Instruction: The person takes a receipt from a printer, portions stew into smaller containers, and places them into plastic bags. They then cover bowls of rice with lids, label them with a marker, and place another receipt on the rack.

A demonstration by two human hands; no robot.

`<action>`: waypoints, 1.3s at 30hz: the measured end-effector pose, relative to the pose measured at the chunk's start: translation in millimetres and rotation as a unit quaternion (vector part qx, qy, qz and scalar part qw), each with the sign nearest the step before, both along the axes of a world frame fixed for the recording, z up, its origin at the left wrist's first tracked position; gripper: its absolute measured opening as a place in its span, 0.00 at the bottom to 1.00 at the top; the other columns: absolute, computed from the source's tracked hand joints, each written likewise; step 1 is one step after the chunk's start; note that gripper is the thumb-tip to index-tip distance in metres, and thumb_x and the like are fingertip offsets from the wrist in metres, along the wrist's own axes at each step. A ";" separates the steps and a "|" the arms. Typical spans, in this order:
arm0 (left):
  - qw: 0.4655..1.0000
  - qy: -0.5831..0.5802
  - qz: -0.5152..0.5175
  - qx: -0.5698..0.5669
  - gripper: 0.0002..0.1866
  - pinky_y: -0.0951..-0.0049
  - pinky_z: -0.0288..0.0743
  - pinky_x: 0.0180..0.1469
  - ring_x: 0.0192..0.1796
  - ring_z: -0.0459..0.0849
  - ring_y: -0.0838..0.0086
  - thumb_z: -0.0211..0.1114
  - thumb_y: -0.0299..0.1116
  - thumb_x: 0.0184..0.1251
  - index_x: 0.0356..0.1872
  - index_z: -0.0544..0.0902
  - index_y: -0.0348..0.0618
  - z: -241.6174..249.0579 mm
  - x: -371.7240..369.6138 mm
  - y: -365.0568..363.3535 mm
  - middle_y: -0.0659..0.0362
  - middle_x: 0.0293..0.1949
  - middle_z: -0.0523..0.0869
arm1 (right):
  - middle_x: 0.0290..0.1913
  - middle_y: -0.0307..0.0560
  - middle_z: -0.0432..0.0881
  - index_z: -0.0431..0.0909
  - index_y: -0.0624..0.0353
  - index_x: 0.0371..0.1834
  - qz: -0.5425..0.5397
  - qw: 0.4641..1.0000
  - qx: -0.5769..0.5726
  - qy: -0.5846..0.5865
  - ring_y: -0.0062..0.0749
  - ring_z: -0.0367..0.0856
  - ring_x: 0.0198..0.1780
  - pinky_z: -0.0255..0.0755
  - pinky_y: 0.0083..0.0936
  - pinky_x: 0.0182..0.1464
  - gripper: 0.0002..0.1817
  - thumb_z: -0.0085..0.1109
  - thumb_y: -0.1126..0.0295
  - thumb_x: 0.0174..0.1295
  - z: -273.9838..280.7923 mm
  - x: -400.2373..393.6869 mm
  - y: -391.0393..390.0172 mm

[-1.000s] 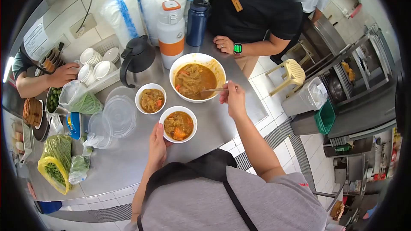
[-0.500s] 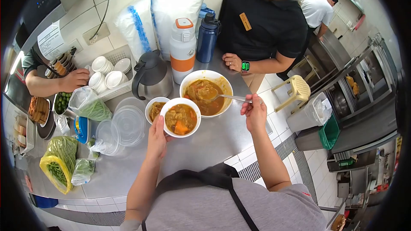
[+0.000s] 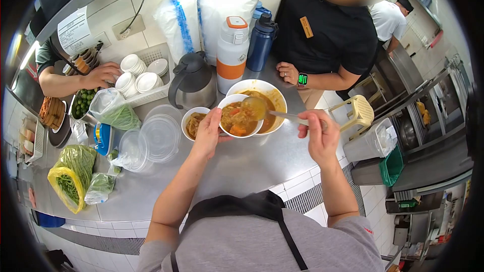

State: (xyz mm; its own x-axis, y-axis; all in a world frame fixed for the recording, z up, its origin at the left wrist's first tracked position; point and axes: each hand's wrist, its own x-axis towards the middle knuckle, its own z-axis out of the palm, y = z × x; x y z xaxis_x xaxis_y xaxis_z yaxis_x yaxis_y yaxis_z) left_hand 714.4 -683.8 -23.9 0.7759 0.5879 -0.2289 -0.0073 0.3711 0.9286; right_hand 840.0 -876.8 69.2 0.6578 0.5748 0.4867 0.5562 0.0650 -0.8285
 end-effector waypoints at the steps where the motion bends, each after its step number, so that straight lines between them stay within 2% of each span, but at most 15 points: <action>1: 1.000 -0.001 0.002 0.005 0.24 0.74 0.79 0.34 0.39 0.82 0.75 0.41 0.49 0.67 0.52 0.67 0.40 -1.0 -0.6 -1.2 0.58 0.42 0.80 | 0.18 0.43 0.74 0.73 0.68 0.31 -0.019 0.999 0.001 -0.046 0.19 0.70 0.16 0.65 0.15 0.19 0.12 0.43 0.70 0.64 1.2 -1.9 -0.7; 3: 1.000 -0.003 0.002 -0.003 0.24 0.74 0.80 0.34 0.39 0.82 0.75 0.41 0.49 0.67 0.52 0.67 0.40 -1.7 0.4 -1.1 0.57 0.42 0.80 | 0.18 0.42 0.74 0.73 0.67 0.32 -0.026 0.999 0.019 -0.029 0.20 0.69 0.15 0.63 0.15 0.17 0.14 0.42 0.67 0.65 -4.2 7.6 -1.1; 5: 1.000 -0.006 0.000 -0.012 0.24 0.74 0.80 0.34 0.39 0.82 0.75 0.41 0.50 0.67 0.52 0.67 0.40 -3.3 0.5 -4.0 0.57 0.42 0.80 | 0.16 0.41 0.72 0.73 0.65 0.31 -0.031 0.973 0.098 0.208 0.21 0.68 0.13 0.62 0.15 0.16 0.16 0.40 0.63 0.66 -18.2 20.5 -1.5; 7: 0.999 -0.015 0.012 -0.032 0.24 0.74 0.79 0.35 0.40 0.82 0.75 0.41 0.49 0.67 0.52 0.67 0.40 -4.2 2.5 -6.2 0.57 0.42 0.79 | 0.15 0.41 0.71 0.72 0.64 0.31 -0.049 0.951 0.122 0.280 0.22 0.66 0.13 0.60 0.16 0.15 0.17 0.41 0.60 0.65 -35.8 32.0 -3.2; 9: 0.999 -0.027 0.021 -0.034 0.24 0.74 0.79 0.34 0.40 0.82 0.75 0.41 0.49 0.67 0.52 0.68 0.40 -8.8 1.4 -6.9 0.57 0.43 0.79 | 0.15 0.42 0.71 0.72 0.64 0.30 -0.066 0.870 0.235 0.428 0.22 0.66 0.13 0.60 0.17 0.14 0.17 0.43 0.60 0.64 -48.6 39.0 -7.8; 13: 0.996 -0.026 0.079 -0.021 0.24 0.72 0.79 0.36 0.43 0.81 0.73 0.41 0.49 0.67 0.52 0.68 0.40 -14.6 -18.5 -9.6 0.56 0.45 0.78 | 0.15 0.41 0.71 0.72 0.64 0.31 -0.100 0.869 0.261 0.409 0.22 0.67 0.13 0.61 0.18 0.15 0.16 0.44 0.60 0.64 -66.0 48.8 -15.8; 17: 0.993 -0.023 0.113 -0.016 0.21 0.75 0.80 0.33 0.39 0.81 0.75 0.41 0.45 0.69 0.53 0.67 0.40 -16.6 -68.9 -12.6 0.57 0.42 0.78 | 0.19 0.40 0.72 0.73 0.62 0.34 -0.144 0.962 0.041 0.226 0.21 0.70 0.18 0.66 0.20 0.19 0.14 0.46 0.61 0.63 -99.5 58.5 -1.6; 20: 0.991 -0.018 0.128 -0.024 0.21 0.74 0.80 0.33 0.39 0.81 0.74 0.40 0.45 0.69 0.52 0.67 0.39 -20.7 -102.3 -21.0 0.56 0.42 0.78 | 0.24 0.45 0.75 0.68 0.64 0.44 -0.119 0.945 0.098 0.289 0.25 0.74 0.21 0.70 0.21 0.24 0.19 0.48 0.58 0.62 -134.7 64.6 15.1; 22: 0.979 -0.044 0.194 -0.036 0.21 0.74 0.80 0.33 0.40 0.81 0.72 0.40 0.45 0.69 0.51 0.67 0.37 -26.0 -119.3 -26.5 0.55 0.43 0.78 | 0.37 0.51 0.75 0.60 0.62 0.53 -0.052 0.882 0.093 0.460 0.35 0.77 0.30 0.73 0.29 0.31 0.27 0.49 0.53 0.60 -157.9 41.4 10.0; 24: 0.978 -0.030 0.202 -0.049 0.22 0.73 0.80 0.33 0.40 0.81 0.71 0.39 0.45 0.69 0.51 0.67 0.37 -25.1 -136.8 -33.7 0.54 0.42 0.78 | 0.52 0.60 0.65 0.49 0.58 0.61 0.067 0.728 0.111 0.674 0.50 0.75 0.44 0.73 0.39 0.43 0.36 0.48 0.47 0.57 -151.4 -0.2 16.4; 26: 0.977 -0.018 0.200 -0.065 0.22 0.73 0.80 0.33 0.39 0.82 0.71 0.39 0.45 0.69 0.51 0.67 0.36 -22.5 -148.5 -41.5 0.54 0.42 0.78 | 0.60 0.64 0.52 0.41 0.51 0.65 0.136 0.692 0.151 0.693 0.59 0.65 0.55 0.65 0.47 0.54 0.41 0.45 0.41 0.55 -149.1 -18.0 34.6; 29: 0.974 -0.005 0.213 -0.070 0.22 0.72 0.80 0.33 0.39 0.82 0.70 0.39 0.45 0.69 0.51 0.67 0.36 -21.6 -151.7 -44.7 0.53 0.42 0.78 | 0.61 0.66 0.48 0.37 0.47 0.66 0.064 0.649 0.231 0.722 0.60 0.61 0.58 0.60 0.48 0.57 0.42 0.43 0.40 0.55 -128.3 -16.5 52.8; 34: 0.967 -0.015 0.242 -0.075 0.20 0.73 0.80 0.32 0.39 0.82 0.71 0.40 0.44 0.69 0.50 0.68 0.38 -42.7 -167.2 -45.4 0.55 0.41 0.78 | 0.61 0.65 0.50 0.37 0.52 0.66 0.093 0.722 0.131 0.672 0.55 0.64 0.56 0.60 0.46 0.57 0.44 0.46 0.42 0.55 -136.6 17.7 35.5; 37: 0.962 -0.019 0.256 -0.090 0.20 0.72 0.80 0.34 0.39 0.81 0.72 0.41 0.44 0.69 0.50 0.68 0.37 -48.4 -180.0 -48.5 0.55 0.41 0.78 | 0.59 0.63 0.55 0.40 0.51 0.67 0.007 0.750 0.117 0.651 0.50 0.66 0.54 0.61 0.44 0.57 0.42 0.51 0.47 0.55 -145.2 1.9 35.5; 39: 0.951 -0.022 0.297 -0.077 0.20 0.72 0.80 0.34 0.38 0.81 0.72 0.41 0.44 0.69 0.50 0.68 0.37 -46.6 -179.9 -54.0 0.56 0.42 0.78 | 0.59 0.59 0.60 0.43 0.56 0.66 0.094 0.883 -0.043 0.457 0.48 0.67 0.54 0.64 0.43 0.54 0.42 0.58 0.56 0.54 -159.4 -26.9 34.0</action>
State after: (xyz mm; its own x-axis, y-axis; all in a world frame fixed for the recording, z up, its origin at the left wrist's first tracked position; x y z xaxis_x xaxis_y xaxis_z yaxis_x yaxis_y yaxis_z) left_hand 534.5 -737.7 -70.5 0.3273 0.8884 -0.3219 -0.2964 0.4200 0.8578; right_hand 813.2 -842.9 -90.2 0.6417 0.7250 -0.2502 -0.3626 -0.0007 -0.9320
